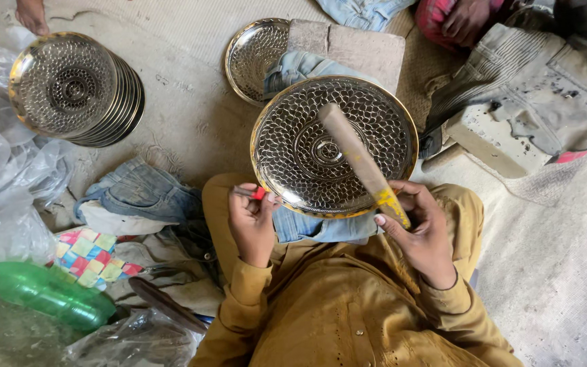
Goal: The person sits on the floor with a decorative brass tray in their lap and hammers a small punch against the tray's patterned surface using a wooden mallet, repositioning the punch by hand to work across the design. Stacks of finished trays sit beside them on the floor.
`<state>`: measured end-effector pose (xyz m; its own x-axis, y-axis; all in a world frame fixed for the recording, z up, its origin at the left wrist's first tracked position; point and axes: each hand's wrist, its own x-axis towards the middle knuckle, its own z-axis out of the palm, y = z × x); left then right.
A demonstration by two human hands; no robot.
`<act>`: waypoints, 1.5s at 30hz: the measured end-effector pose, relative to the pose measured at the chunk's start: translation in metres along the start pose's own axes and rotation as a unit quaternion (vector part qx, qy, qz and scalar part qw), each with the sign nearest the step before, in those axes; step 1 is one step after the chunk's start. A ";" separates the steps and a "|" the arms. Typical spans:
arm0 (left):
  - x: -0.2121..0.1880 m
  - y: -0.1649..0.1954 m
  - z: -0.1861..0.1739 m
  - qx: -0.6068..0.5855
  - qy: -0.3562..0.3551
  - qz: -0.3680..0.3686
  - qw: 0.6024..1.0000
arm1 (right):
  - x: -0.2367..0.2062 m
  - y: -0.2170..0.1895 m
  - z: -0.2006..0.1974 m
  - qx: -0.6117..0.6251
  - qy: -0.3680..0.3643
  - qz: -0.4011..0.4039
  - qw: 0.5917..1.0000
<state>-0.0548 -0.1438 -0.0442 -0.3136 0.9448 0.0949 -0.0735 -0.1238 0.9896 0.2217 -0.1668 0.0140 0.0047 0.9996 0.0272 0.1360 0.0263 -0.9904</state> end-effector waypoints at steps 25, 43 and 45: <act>-0.016 -0.022 -0.003 0.225 0.015 0.081 0.971 | 0.038 -0.096 0.015 -0.328 -0.130 -0.384 0.853; -0.023 -0.036 -0.006 0.264 0.059 0.099 0.957 | 0.038 -0.102 0.025 -0.342 -0.146 -0.425 0.825; -0.024 -0.036 -0.006 0.329 0.062 0.200 0.921 | 0.038 -0.101 0.027 -0.348 -0.144 -0.424 0.824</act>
<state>-0.0504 -0.1635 -0.0825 -0.2994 0.8168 0.4932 0.6484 -0.2050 0.7332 0.1817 -0.1314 0.1117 -0.6063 0.5872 0.5363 0.5042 0.8053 -0.3117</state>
